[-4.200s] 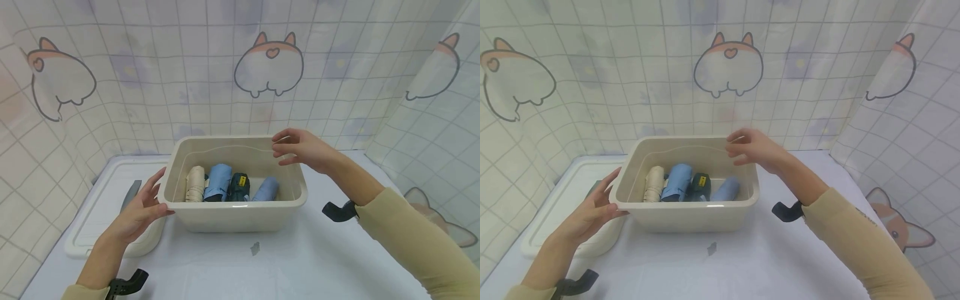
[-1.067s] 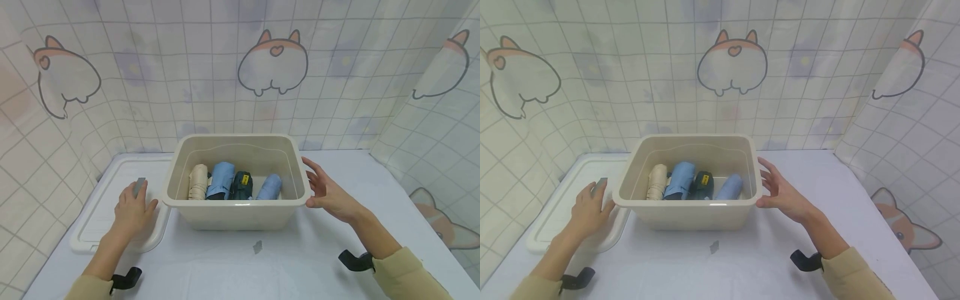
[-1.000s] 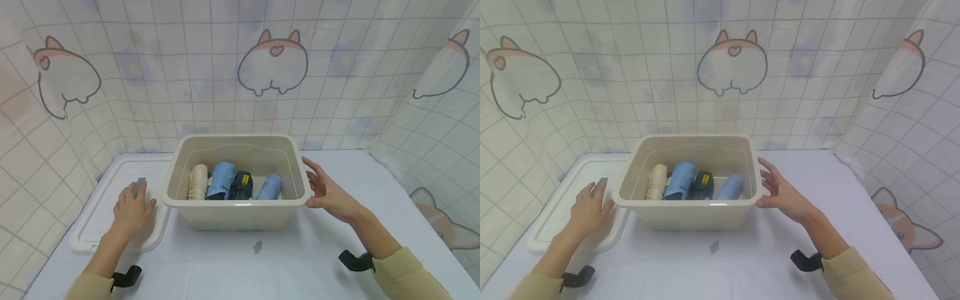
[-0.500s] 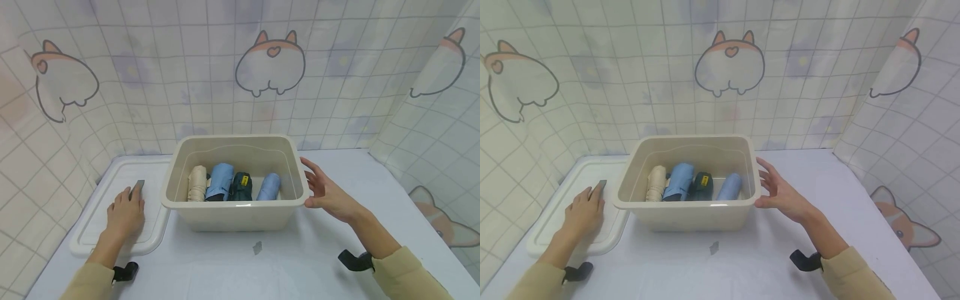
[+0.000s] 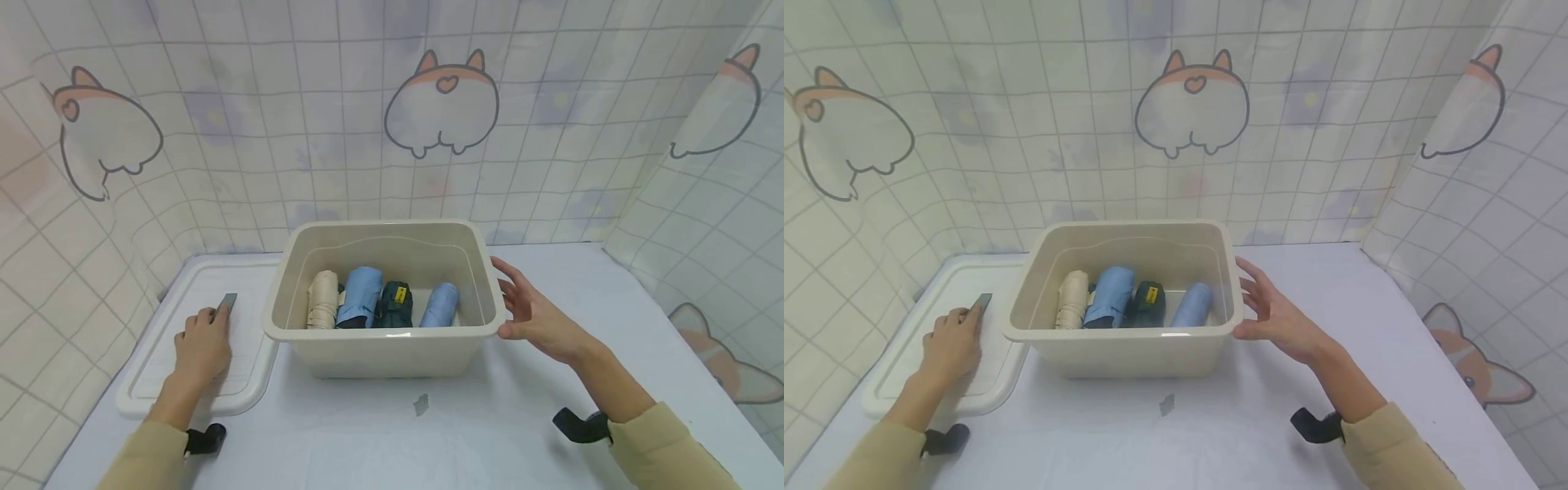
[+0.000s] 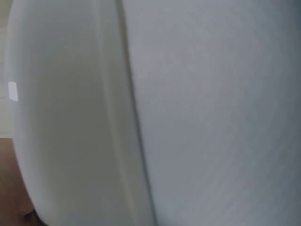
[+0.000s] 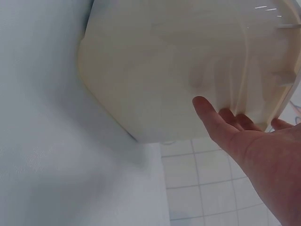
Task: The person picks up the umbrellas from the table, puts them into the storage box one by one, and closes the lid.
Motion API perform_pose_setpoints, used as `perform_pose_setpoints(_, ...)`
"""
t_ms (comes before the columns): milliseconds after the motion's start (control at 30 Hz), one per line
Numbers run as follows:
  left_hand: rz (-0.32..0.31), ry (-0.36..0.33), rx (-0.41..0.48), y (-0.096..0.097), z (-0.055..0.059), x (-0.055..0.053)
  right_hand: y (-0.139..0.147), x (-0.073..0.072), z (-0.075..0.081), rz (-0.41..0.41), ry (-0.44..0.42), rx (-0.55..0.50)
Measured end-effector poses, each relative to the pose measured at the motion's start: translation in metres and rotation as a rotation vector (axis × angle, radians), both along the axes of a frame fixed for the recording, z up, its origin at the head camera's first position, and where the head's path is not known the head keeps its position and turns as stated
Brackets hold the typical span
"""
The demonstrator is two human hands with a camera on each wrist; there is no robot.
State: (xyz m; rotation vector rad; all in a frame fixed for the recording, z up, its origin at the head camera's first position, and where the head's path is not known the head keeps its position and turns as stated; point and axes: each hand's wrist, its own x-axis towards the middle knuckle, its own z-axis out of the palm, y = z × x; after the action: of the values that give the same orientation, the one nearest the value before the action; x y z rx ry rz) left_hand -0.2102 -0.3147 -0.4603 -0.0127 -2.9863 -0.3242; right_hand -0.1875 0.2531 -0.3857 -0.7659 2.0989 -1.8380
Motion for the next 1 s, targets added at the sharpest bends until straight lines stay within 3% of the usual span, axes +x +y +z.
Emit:
perform_pose_setpoints(167,-0.014,-0.004,-0.010,0.003,0.003,-0.001,0.000,0.000,0.001,-0.003,0.008,0.011)
perform_pose_setpoints(567,-0.071,0.082,-0.013,0.011,0.006,-0.005,0.000,-0.002,0.001,0.021,-0.020,-0.020)
perform_pose_setpoints(733,-0.095,0.125,-0.007,0.010,0.017,-0.008,0.000,0.000,0.001,0.004,-0.012,-0.001)
perform_pose_setpoints(1000,-0.119,0.156,0.021,0.001,0.043,-0.017,0.001,0.000,-0.001,0.006,0.001,-0.004)
